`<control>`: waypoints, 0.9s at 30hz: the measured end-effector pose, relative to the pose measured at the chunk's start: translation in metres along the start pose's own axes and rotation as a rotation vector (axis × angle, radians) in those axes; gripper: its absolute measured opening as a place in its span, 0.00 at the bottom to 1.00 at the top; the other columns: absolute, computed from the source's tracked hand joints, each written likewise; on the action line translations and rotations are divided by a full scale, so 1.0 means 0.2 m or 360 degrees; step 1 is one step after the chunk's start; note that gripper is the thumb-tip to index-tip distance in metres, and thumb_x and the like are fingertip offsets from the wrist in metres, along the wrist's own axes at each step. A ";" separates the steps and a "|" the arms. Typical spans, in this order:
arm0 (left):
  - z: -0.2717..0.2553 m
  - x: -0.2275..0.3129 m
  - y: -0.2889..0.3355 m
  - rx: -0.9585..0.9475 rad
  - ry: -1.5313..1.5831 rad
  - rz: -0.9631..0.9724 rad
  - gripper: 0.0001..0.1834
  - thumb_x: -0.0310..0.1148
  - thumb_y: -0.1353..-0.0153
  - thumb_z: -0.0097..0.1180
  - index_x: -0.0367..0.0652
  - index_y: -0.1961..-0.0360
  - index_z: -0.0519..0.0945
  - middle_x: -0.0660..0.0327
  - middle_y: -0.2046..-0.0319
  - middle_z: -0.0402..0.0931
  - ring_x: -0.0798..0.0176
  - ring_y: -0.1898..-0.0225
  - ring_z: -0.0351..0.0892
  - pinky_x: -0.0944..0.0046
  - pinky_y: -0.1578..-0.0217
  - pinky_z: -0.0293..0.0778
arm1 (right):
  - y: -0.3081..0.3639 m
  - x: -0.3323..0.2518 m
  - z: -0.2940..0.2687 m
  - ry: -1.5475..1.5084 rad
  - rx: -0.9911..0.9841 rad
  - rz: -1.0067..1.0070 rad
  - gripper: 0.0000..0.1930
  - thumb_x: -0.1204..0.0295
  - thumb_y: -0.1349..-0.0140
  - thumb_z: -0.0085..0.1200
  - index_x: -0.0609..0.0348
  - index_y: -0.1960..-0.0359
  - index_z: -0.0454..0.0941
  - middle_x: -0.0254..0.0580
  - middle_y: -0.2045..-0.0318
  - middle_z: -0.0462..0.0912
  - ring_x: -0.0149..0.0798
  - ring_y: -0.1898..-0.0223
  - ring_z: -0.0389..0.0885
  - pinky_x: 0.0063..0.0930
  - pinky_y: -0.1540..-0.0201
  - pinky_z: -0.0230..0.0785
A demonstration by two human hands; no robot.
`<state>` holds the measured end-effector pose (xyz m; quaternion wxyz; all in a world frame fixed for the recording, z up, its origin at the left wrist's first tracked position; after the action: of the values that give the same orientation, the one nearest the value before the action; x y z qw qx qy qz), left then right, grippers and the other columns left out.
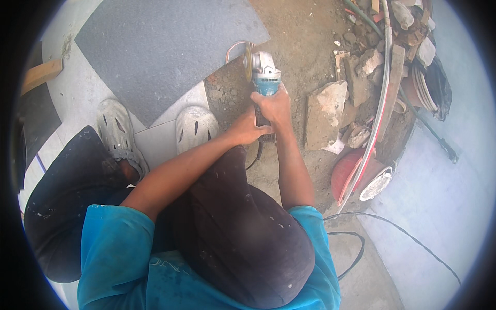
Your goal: The person uses an angle grinder to cut a gray tile placed on the floor. They hold the tile with one hand and operate the grinder with the other, cutting along a marked line.
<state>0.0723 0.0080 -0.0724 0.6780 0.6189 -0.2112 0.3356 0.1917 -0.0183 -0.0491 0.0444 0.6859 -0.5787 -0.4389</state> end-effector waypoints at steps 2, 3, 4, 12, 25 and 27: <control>0.01 -0.01 -0.01 0.0026 -0.0026 0.0021 0.50 0.47 0.48 0.73 0.24 0.36 0.59 0.37 0.44 0.75 0.40 0.41 0.76 0.49 0.40 0.71 | 0.00 0.02 0.00 0.0000 -0.0009 -0.0003 0.22 0.67 0.54 0.68 0.65 0.59 0.77 0.42 0.68 0.85 0.33 0.69 0.81 0.31 0.63 0.76; 0.02 -0.02 -0.01 0.0039 -0.0040 0.0043 0.50 0.47 0.48 0.73 0.24 0.36 0.59 0.37 0.44 0.75 0.39 0.41 0.76 0.49 0.40 0.71 | 0.00 0.02 0.00 -0.0006 -0.0020 0.0002 0.22 0.67 0.54 0.68 0.65 0.59 0.77 0.41 0.68 0.85 0.33 0.69 0.81 0.31 0.63 0.76; 0.03 -0.03 0.00 0.0050 -0.0055 0.0067 0.51 0.47 0.48 0.73 0.24 0.36 0.58 0.37 0.45 0.75 0.39 0.41 0.76 0.49 0.41 0.71 | 0.03 0.01 0.00 -0.0013 -0.0030 0.0008 0.22 0.67 0.54 0.68 0.65 0.58 0.77 0.41 0.68 0.85 0.33 0.69 0.81 0.31 0.63 0.76; 0.16 -0.06 0.08 -0.0174 0.0148 -0.0050 0.54 0.44 0.45 0.72 0.26 0.31 0.49 0.29 0.37 0.65 0.35 0.33 0.66 0.47 0.35 0.65 | 0.13 0.10 -0.02 -0.0014 -0.0076 0.0090 0.22 0.68 0.53 0.67 0.64 0.57 0.77 0.39 0.67 0.84 0.31 0.67 0.80 0.30 0.60 0.75; 0.14 -0.05 0.05 -0.0099 0.0127 0.0003 0.58 0.48 0.44 0.71 0.25 0.30 0.46 0.28 0.37 0.63 0.34 0.34 0.67 0.47 0.36 0.66 | 0.10 0.05 -0.02 0.0011 -0.0067 0.0038 0.24 0.67 0.54 0.66 0.65 0.55 0.78 0.40 0.66 0.85 0.32 0.65 0.81 0.31 0.59 0.75; 0.15 -0.06 0.04 -0.0100 0.0119 -0.0008 0.58 0.48 0.44 0.71 0.25 0.30 0.45 0.28 0.36 0.63 0.34 0.34 0.67 0.47 0.36 0.66 | 0.09 0.05 -0.02 0.0013 -0.0068 0.0034 0.24 0.66 0.54 0.66 0.65 0.55 0.78 0.40 0.66 0.85 0.32 0.65 0.81 0.31 0.59 0.76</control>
<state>0.0623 -0.0236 -0.0711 0.7054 0.5849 -0.1947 0.3499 0.1801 -0.0343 -0.0409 0.0661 0.6803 -0.5764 -0.4479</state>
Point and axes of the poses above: each hand's wrist, its own y-axis away from the middle knuckle, its own z-axis out of the palm, x = y × z, the point moved 10 cm from there along -y, towards the middle knuckle
